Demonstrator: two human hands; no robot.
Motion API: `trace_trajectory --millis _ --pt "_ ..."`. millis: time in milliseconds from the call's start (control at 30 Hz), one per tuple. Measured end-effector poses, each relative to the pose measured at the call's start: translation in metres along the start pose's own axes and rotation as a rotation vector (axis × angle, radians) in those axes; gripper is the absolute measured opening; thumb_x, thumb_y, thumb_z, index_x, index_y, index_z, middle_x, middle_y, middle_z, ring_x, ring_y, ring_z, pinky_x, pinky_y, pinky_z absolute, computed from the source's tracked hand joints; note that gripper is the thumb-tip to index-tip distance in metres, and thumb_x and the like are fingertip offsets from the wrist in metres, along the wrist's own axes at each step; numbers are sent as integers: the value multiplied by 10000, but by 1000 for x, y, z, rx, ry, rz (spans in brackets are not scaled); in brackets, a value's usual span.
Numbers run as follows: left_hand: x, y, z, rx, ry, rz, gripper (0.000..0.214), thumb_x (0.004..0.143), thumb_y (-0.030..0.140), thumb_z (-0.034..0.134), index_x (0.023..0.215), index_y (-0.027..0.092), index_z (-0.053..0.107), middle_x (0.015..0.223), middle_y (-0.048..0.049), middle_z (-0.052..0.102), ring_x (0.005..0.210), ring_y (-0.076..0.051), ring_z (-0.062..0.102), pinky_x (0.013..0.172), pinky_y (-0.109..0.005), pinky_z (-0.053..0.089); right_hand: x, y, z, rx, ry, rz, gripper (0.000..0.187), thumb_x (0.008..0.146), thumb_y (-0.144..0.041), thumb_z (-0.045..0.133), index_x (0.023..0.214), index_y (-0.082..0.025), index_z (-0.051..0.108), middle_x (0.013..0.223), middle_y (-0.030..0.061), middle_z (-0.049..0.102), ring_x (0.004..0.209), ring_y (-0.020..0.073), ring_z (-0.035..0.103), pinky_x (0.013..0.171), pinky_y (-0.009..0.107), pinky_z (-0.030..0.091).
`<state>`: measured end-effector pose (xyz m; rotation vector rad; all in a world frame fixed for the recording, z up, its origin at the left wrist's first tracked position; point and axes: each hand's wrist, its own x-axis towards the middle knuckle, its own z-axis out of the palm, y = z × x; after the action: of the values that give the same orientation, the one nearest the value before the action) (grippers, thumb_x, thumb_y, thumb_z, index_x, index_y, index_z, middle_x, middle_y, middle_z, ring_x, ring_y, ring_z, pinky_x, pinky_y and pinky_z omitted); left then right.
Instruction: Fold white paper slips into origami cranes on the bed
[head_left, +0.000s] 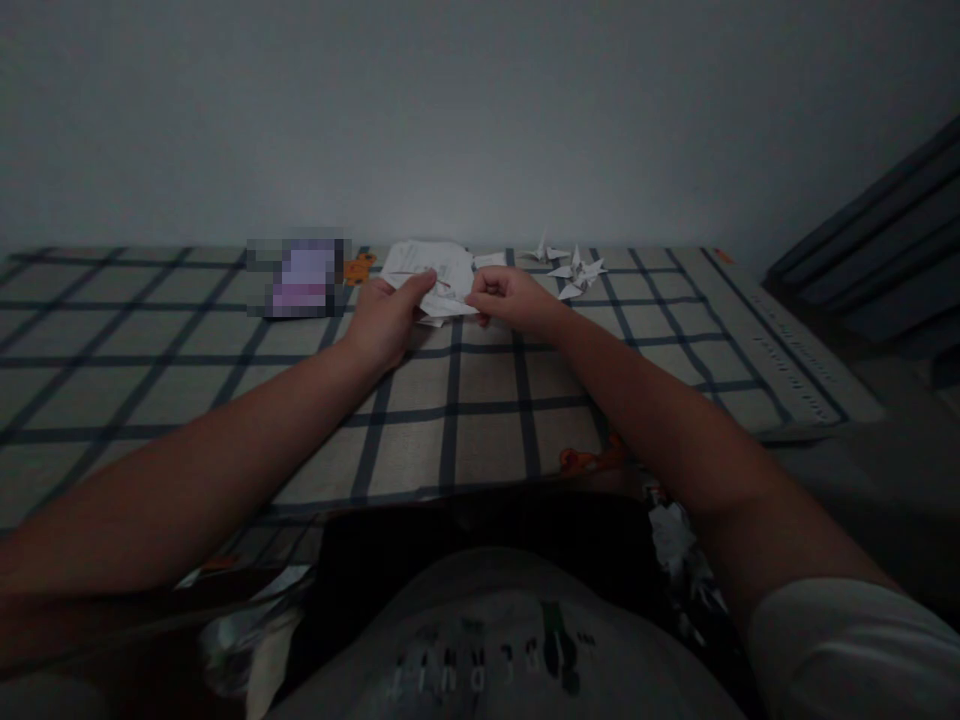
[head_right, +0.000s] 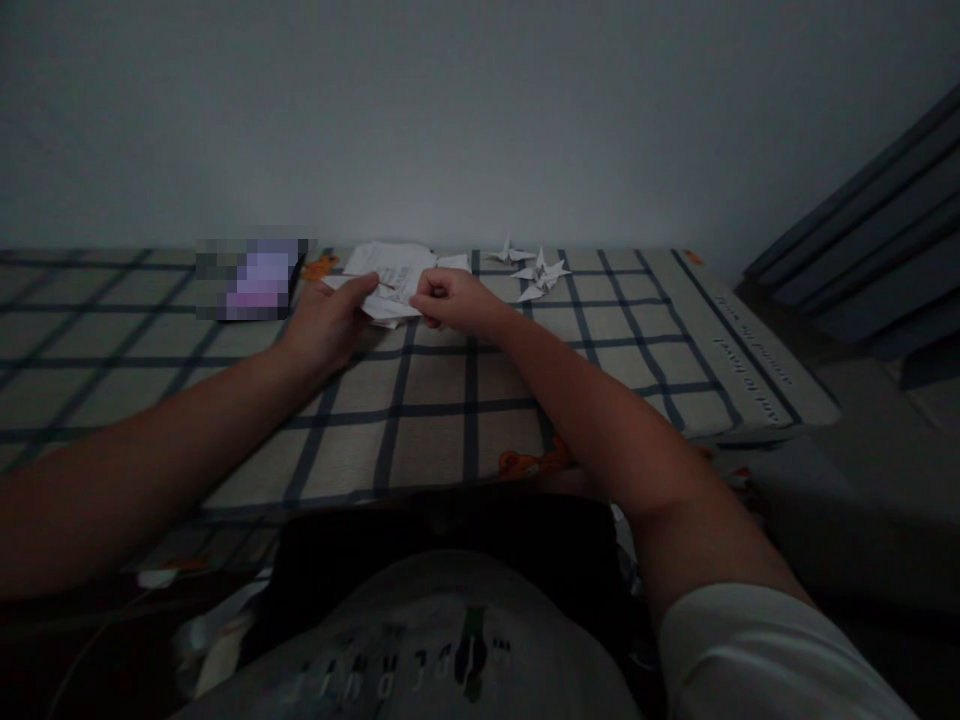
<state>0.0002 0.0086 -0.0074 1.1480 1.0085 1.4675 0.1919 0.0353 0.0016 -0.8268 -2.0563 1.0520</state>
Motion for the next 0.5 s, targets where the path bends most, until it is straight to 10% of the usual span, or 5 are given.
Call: trace_trajectory --millis 500 --pt "1 -5 -6 42 -60 61 377 693 373 881 943 112 773 1002 -119 786 791 -195 741 726 -293 621 4 14 -7 -168 234 -225 138 968 -311 562 971 -174 579 885 25 578 786 148 556 761 299 498"
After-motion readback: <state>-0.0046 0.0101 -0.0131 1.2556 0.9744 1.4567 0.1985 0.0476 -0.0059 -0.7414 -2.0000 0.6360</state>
